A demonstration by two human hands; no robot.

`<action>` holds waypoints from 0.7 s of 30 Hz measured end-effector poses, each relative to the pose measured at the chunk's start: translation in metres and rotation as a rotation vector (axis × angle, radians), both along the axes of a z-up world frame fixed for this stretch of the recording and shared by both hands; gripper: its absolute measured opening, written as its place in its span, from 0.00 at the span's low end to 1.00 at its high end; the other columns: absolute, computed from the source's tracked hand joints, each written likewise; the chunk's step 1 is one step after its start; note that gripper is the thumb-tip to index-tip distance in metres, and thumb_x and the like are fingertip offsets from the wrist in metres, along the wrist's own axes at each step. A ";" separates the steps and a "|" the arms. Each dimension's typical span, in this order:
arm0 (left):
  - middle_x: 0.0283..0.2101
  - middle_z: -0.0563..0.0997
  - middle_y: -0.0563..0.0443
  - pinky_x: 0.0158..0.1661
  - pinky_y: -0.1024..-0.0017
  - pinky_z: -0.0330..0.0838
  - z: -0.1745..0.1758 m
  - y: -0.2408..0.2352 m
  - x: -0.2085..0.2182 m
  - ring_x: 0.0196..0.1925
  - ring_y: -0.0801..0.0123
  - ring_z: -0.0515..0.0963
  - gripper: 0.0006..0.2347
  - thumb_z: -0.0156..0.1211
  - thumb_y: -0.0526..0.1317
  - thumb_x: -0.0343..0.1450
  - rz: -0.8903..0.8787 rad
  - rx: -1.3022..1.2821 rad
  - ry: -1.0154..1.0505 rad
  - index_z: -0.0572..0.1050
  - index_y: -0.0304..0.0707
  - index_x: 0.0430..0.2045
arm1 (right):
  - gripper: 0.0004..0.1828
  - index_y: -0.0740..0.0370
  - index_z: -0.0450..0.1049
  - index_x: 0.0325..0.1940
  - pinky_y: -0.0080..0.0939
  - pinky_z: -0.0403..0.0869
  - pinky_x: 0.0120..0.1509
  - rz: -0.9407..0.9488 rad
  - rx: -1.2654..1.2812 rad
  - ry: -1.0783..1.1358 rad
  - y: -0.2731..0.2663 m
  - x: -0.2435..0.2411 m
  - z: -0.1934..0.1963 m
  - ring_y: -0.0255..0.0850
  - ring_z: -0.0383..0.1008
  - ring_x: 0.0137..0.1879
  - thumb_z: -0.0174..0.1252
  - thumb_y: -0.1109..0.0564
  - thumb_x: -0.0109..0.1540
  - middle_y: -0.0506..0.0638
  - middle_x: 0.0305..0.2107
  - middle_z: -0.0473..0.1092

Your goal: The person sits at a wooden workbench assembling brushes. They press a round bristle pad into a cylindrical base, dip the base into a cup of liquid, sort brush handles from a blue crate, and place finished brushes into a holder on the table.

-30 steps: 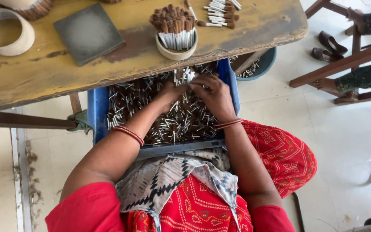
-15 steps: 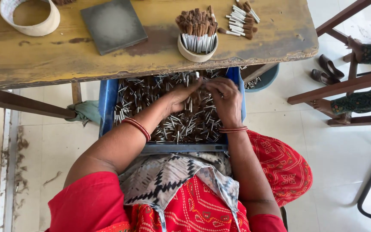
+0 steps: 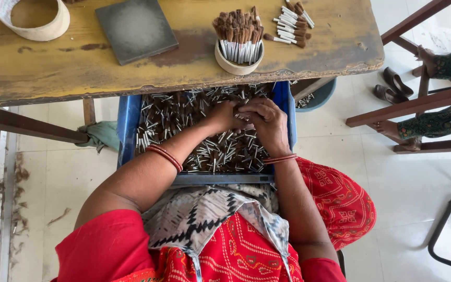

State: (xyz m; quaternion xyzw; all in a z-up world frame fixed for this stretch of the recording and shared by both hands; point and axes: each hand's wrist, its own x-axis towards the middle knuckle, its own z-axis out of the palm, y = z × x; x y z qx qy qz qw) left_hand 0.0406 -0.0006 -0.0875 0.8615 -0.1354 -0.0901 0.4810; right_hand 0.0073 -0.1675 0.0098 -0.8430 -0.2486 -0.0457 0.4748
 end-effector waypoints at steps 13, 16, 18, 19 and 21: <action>0.56 0.79 0.39 0.54 0.58 0.72 -0.024 0.009 0.013 0.60 0.59 0.76 0.33 0.74 0.55 0.63 0.241 -0.712 0.548 0.74 0.24 0.53 | 0.11 0.61 0.82 0.50 0.41 0.79 0.59 -0.018 -0.019 -0.071 0.004 -0.008 0.017 0.44 0.81 0.54 0.67 0.59 0.64 0.54 0.49 0.78; 0.58 0.80 0.41 0.59 0.57 0.70 -0.015 0.007 0.005 0.62 0.57 0.76 0.30 0.75 0.51 0.62 0.160 -0.390 0.211 0.74 0.31 0.54 | 0.21 0.66 0.78 0.54 0.42 0.76 0.58 -0.085 0.014 -0.113 0.008 -0.006 0.033 0.48 0.77 0.56 0.69 0.58 0.58 0.58 0.51 0.75; 0.57 0.81 0.42 0.60 0.57 0.72 -0.007 0.004 0.001 0.61 0.56 0.78 0.30 0.74 0.49 0.60 0.079 -0.256 0.030 0.74 0.34 0.54 | 0.30 0.71 0.74 0.59 0.45 0.74 0.59 -0.058 0.007 -0.205 0.007 -0.005 0.033 0.51 0.73 0.58 0.70 0.59 0.54 0.62 0.53 0.72; 0.55 0.81 0.42 0.58 0.59 0.73 0.000 0.003 -0.001 0.58 0.56 0.80 0.30 0.75 0.49 0.59 0.042 -0.168 0.015 0.74 0.34 0.52 | 0.22 0.67 0.78 0.54 0.43 0.75 0.57 -0.029 -0.016 -0.104 0.005 -0.005 0.026 0.47 0.76 0.54 0.69 0.62 0.56 0.58 0.49 0.74; 0.52 0.82 0.43 0.57 0.60 0.75 0.004 0.001 0.000 0.56 0.56 0.82 0.29 0.76 0.49 0.59 0.010 -0.082 -0.007 0.74 0.35 0.51 | 0.14 0.64 0.81 0.49 0.41 0.77 0.55 0.006 -0.041 -0.010 -0.003 0.000 0.010 0.44 0.80 0.51 0.68 0.64 0.58 0.54 0.45 0.77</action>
